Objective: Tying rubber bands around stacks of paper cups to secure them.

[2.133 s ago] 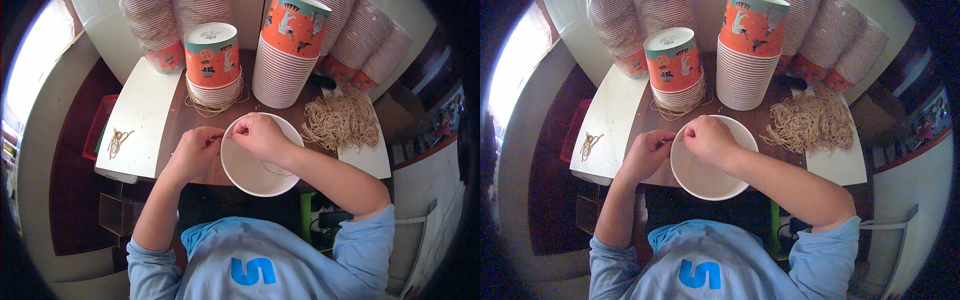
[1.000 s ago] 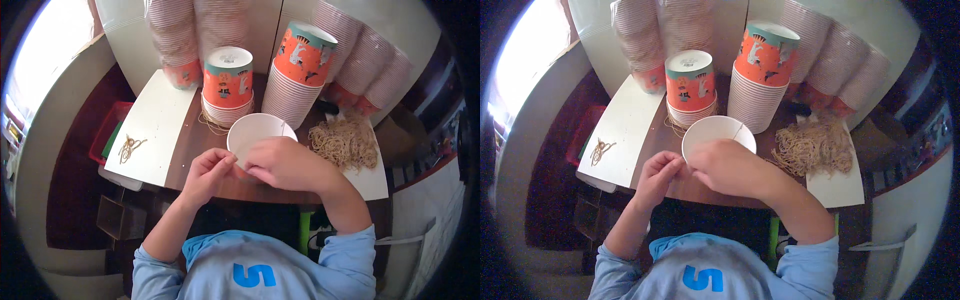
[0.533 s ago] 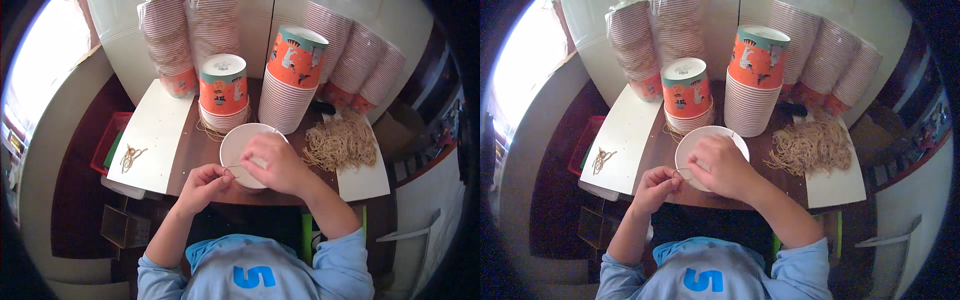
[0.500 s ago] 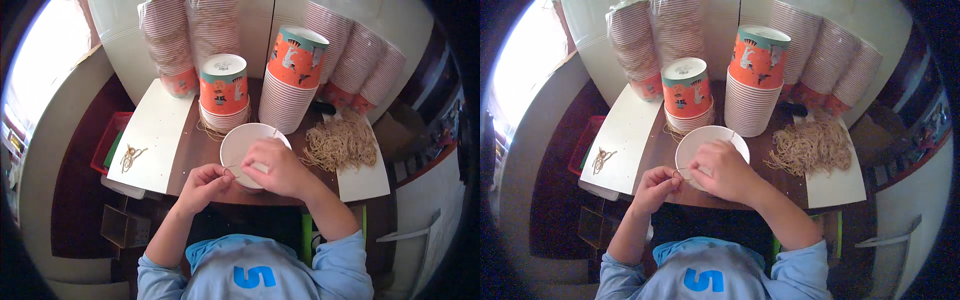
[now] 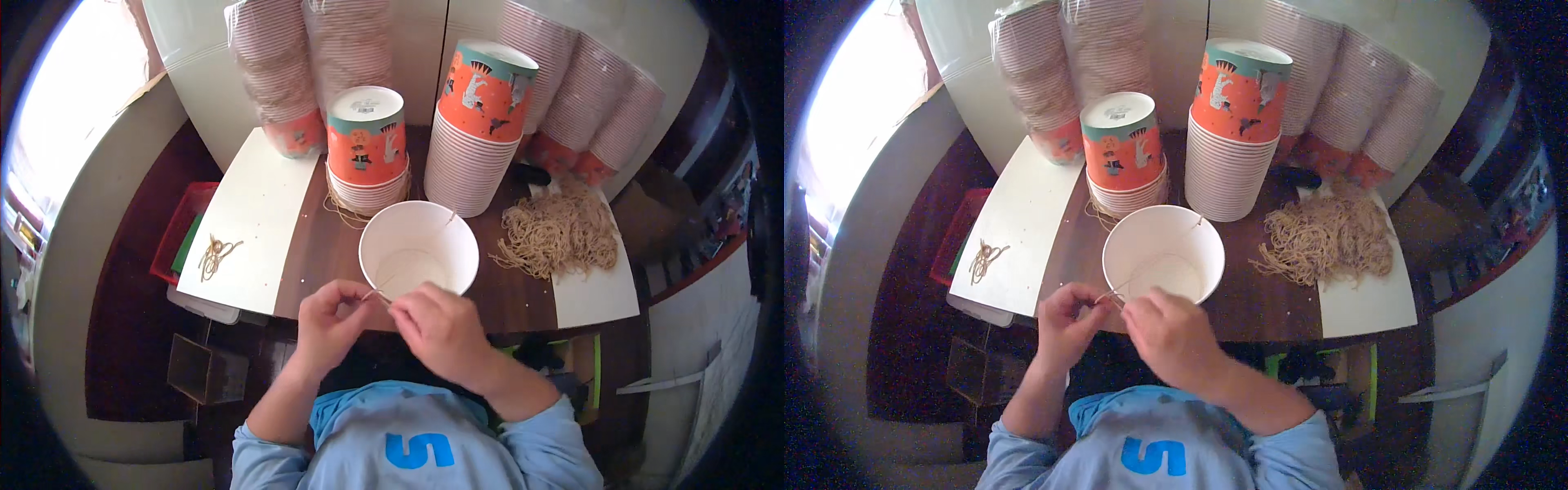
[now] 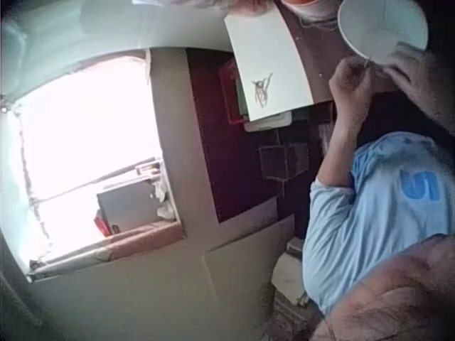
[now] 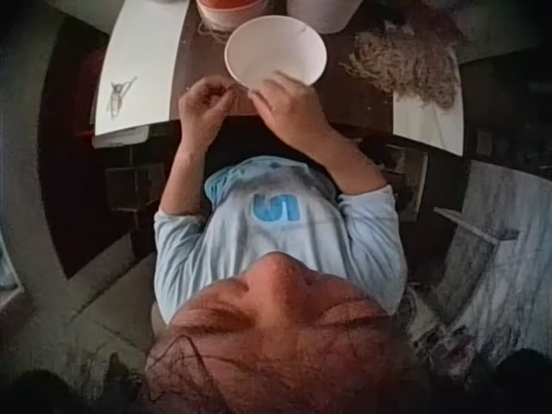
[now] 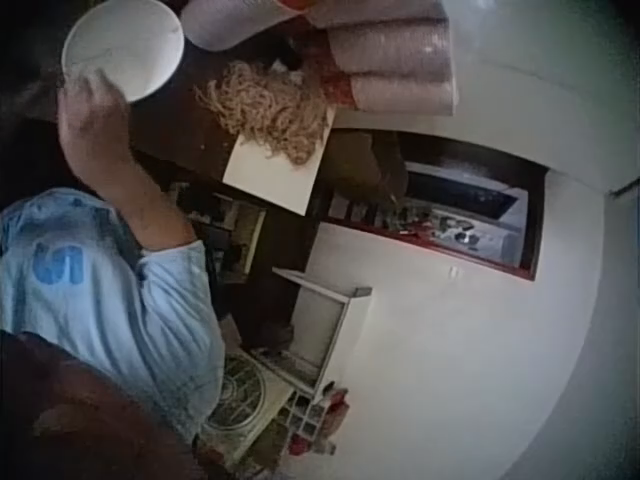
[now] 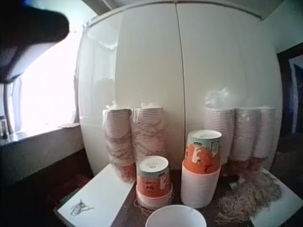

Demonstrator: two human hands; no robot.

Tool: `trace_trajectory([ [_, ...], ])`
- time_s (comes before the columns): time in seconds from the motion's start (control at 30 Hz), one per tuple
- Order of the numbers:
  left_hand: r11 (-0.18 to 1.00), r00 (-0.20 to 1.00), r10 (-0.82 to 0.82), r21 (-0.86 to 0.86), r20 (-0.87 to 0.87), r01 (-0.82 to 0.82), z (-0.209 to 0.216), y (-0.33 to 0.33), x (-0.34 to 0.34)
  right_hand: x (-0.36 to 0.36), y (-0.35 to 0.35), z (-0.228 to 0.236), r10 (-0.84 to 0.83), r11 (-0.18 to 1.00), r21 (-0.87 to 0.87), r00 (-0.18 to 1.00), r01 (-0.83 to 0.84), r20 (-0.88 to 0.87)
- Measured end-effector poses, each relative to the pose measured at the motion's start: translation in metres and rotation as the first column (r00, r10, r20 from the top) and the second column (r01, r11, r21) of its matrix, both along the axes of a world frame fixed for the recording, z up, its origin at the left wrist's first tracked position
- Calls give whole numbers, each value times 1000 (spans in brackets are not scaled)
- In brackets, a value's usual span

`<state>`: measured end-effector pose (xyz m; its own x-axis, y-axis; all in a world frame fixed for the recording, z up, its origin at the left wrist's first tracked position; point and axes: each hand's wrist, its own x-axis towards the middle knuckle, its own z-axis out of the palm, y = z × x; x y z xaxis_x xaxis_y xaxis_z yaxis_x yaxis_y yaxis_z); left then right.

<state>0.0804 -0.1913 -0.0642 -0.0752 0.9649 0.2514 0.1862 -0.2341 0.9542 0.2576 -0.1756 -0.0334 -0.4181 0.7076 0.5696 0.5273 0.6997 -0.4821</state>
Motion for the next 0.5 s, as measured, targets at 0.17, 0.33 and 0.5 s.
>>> trace_trajectory([
  [0.17,973,982,189,132,16,-190,-21,-19,12,-10,-20,-29,-75,997,12,997,75,-8],
  [0.33,995,913,79,-81,400,-50,-30,-17,18,-13,-13,-51,-206,975,95,977,199,63],
  [0.5,966,683,63,-218,728,143,-36,-11,20,-24,11,-75,-95,986,-153,979,68,-178],
])
